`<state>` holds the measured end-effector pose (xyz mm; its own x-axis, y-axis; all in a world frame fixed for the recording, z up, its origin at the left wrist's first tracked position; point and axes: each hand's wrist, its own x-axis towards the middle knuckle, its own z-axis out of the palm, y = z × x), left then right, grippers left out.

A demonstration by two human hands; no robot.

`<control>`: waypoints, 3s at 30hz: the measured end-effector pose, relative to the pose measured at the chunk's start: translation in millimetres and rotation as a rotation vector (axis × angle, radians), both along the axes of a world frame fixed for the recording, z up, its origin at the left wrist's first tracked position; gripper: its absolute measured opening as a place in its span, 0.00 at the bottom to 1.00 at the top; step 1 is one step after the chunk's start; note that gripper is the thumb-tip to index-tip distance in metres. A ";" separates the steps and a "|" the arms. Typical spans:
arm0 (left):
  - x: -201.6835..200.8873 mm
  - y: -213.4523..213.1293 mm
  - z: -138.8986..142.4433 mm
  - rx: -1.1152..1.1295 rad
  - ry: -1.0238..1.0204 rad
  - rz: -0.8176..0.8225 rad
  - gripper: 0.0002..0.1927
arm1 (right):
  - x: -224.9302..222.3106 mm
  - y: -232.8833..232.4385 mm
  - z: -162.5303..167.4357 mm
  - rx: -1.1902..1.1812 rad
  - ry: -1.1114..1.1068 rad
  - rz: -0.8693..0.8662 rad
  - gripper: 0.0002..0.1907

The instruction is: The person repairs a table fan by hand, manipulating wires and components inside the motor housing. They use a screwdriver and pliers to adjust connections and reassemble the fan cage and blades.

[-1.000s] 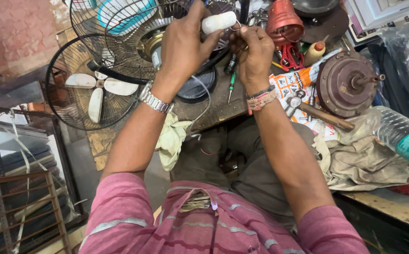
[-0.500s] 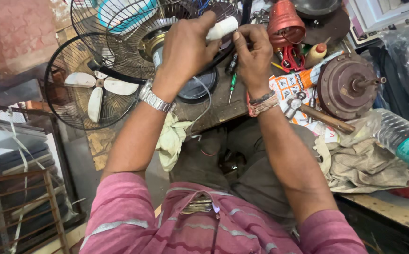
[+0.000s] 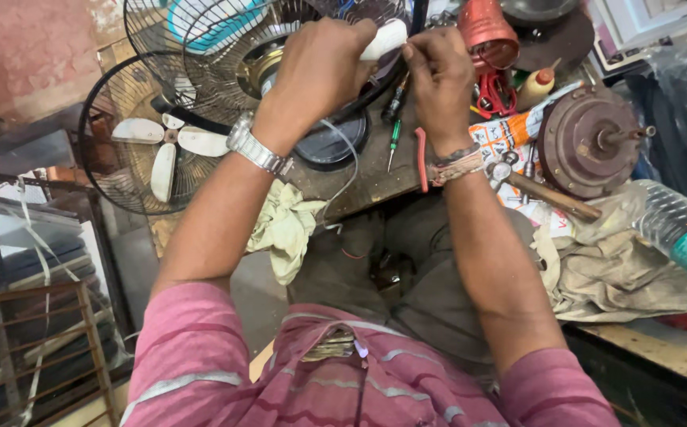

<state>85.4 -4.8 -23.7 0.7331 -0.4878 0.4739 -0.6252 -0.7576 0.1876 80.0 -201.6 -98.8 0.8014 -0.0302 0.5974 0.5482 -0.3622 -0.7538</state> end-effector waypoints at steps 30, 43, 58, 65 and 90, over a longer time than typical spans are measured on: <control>27.1 -13.3 -14.0 -0.143 0.066 -0.186 0.23 | 7.7 9.0 -38.5 0.210 0.131 0.049 0.07; 24.1 -17.3 -18.0 -0.202 0.099 -0.110 0.14 | -9.3 5.0 -7.1 -0.356 -0.248 -0.222 0.07; 19.6 -20.2 -15.1 -0.153 0.124 -0.060 0.13 | 29.8 -2.7 -29.3 0.884 0.789 0.438 0.06; 18.1 -19.3 -12.7 -0.205 0.105 -0.095 0.16 | 0.4 -12.0 -9.5 -0.149 0.134 -0.048 0.10; 18.8 -21.2 -13.4 -0.167 0.078 -0.087 0.11 | 15.2 -6.9 -23.2 0.476 0.538 0.233 0.07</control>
<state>104.2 -26.0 -37.1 0.7292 -0.4707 0.4967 -0.6658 -0.6555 0.3563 95.2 -208.5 -122.0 0.9961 0.0188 0.0864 0.0826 0.1493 -0.9853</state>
